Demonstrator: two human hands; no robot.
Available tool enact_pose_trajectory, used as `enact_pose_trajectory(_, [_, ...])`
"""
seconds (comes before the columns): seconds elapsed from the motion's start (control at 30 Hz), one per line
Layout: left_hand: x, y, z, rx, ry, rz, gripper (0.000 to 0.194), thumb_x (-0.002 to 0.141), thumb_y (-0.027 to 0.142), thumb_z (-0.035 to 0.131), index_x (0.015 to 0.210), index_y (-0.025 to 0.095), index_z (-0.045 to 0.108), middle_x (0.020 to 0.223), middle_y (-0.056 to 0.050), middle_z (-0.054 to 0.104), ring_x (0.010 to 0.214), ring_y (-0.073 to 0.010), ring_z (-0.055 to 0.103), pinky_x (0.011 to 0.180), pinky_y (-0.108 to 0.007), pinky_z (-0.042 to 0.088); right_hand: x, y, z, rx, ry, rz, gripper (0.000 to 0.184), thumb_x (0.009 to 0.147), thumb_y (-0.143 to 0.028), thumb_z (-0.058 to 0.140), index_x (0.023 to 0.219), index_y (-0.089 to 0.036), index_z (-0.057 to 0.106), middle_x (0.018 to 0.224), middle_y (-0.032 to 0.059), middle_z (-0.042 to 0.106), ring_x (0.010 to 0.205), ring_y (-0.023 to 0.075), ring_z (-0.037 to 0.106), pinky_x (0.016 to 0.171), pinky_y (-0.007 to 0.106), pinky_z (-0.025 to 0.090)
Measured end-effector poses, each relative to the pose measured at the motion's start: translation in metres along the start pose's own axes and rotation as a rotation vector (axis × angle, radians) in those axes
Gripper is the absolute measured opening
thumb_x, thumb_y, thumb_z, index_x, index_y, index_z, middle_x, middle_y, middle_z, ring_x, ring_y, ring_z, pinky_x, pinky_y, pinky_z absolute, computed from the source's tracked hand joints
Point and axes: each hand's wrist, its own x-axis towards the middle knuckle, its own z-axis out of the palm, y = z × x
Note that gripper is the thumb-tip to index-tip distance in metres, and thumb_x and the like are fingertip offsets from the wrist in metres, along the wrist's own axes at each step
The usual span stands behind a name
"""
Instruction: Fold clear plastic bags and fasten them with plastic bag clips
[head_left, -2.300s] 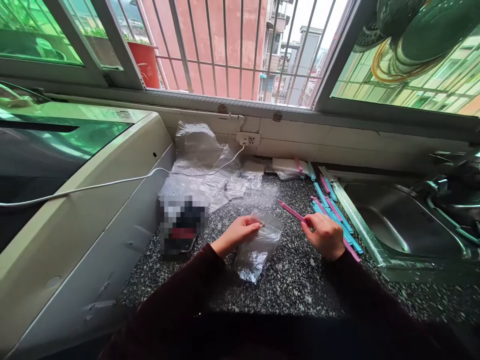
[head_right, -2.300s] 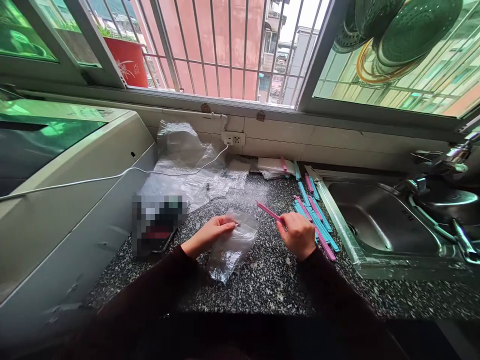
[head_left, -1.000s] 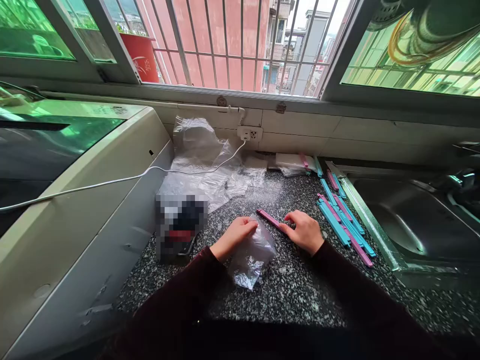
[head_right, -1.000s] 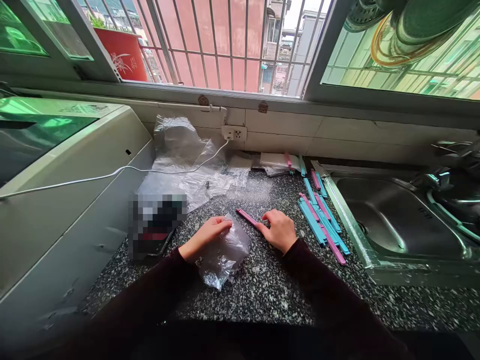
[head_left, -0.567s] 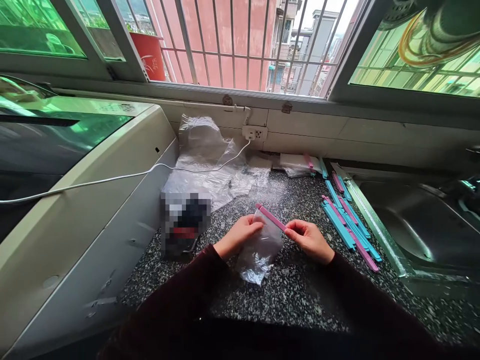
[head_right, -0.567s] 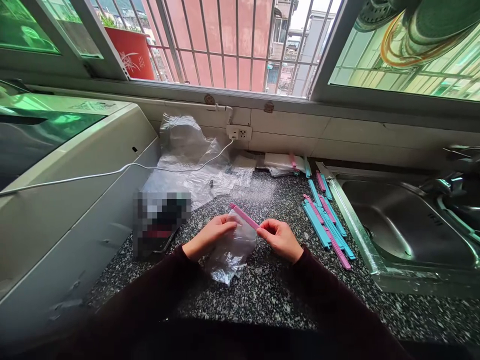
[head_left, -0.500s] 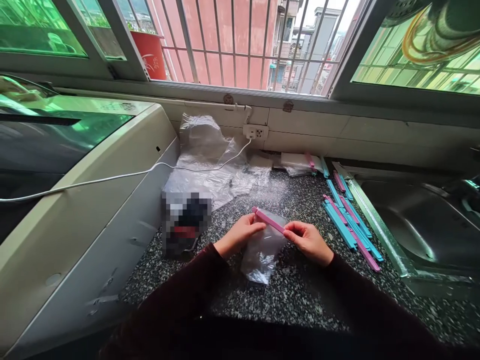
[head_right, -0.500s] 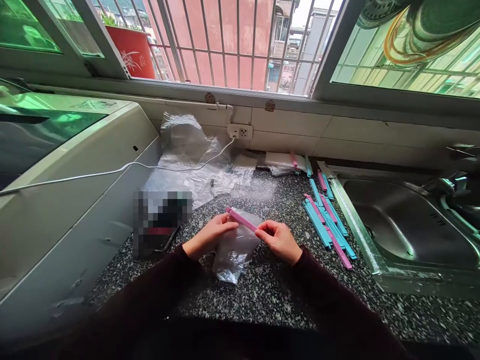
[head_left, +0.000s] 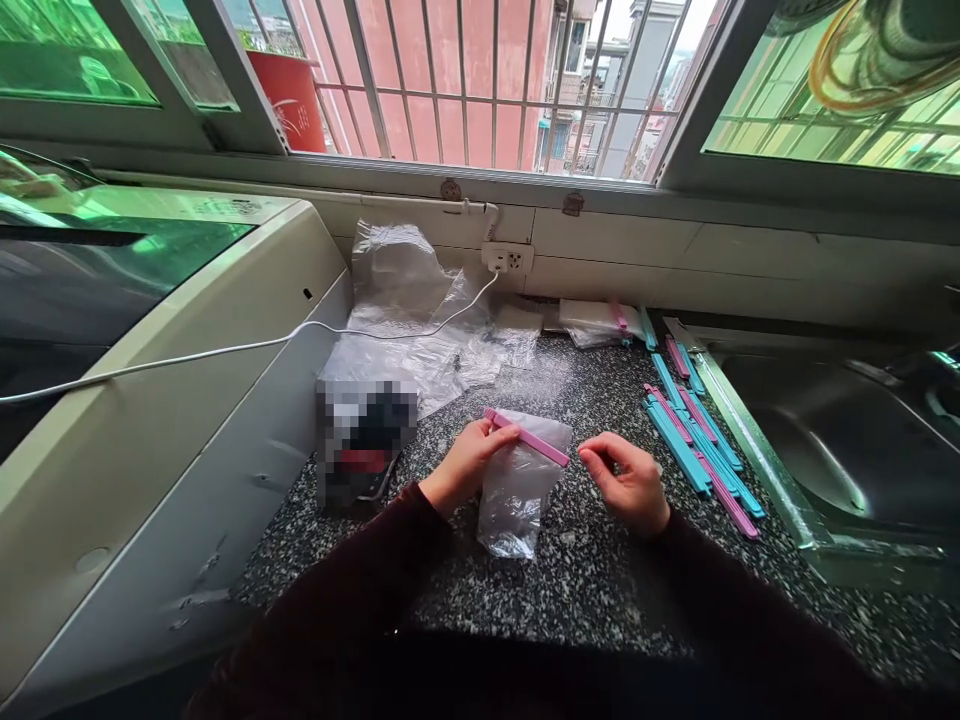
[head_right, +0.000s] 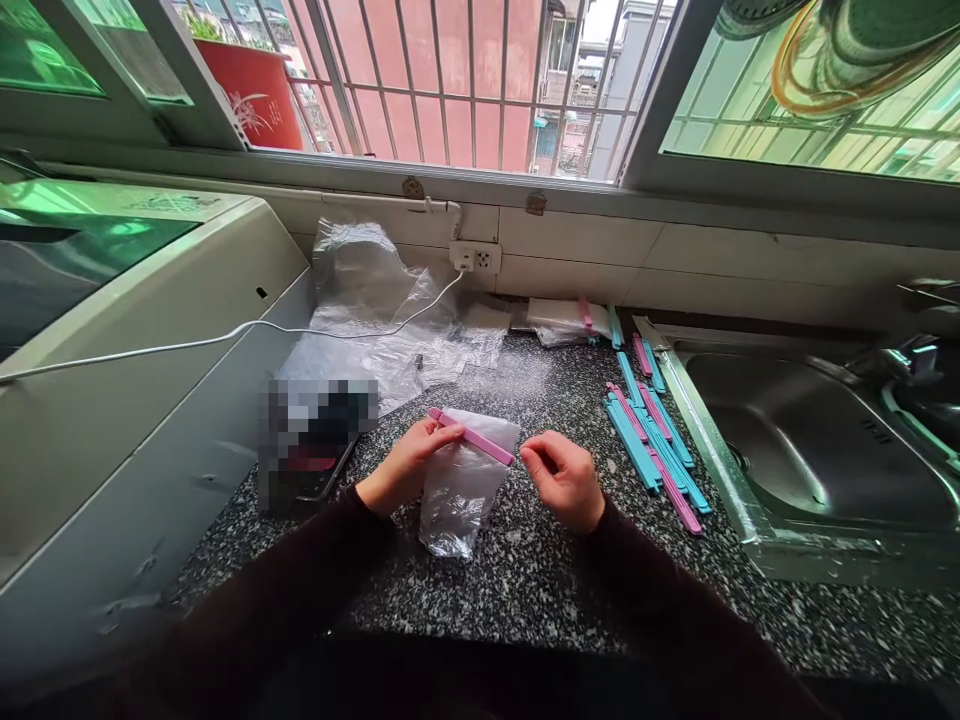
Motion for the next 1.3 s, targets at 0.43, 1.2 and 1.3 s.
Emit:
enact_pose_trajectory(0.43, [-0.002,-0.009,0.002,0.060,-0.209,0.039,0.043,0.054,0.038,0.078,0.084,0.010,0.066,0.074,-0.004,0.065,0.063,-0.0113,0.054,0.061,-0.022,0.039,-0.001,-0.001,0.008,-0.339,-0.013,-0.251,0.014,0.081,-0.024,0.053,0.072,-0.017,0.059,0.060,0.0005,0.058,0.052,0.0102,0.051,0.051,0.022,0.038])
enact_pose_trajectory(1.2, [-0.009,0.003,0.003,0.141,-0.095,0.024,0.037,0.057,0.042,0.072,0.073,0.010,0.065,0.058,0.001,0.055,0.050,-0.0063,0.042,0.050,-0.020,0.027,0.014,0.036,-0.012,-0.624,-0.095,0.117,0.020,0.080,-0.033,0.052,0.072,-0.019,0.063,0.072,0.0025,0.064,0.062,0.0139,0.056,0.054,0.025,0.035])
enact_pose_trajectory(1.3, [-0.008,0.002,0.001,0.188,-0.085,0.041,0.036,0.058,0.042,0.072,0.071,0.010,0.065,0.057,0.002,0.053,0.050,-0.0061,0.041,0.050,-0.020,0.027,0.014,0.042,-0.008,-0.749,-0.210,0.170,0.022,0.081,-0.035,0.051,0.072,-0.020,0.063,0.076,0.0034,0.064,0.067,0.0157,0.058,0.055,0.025,0.033])
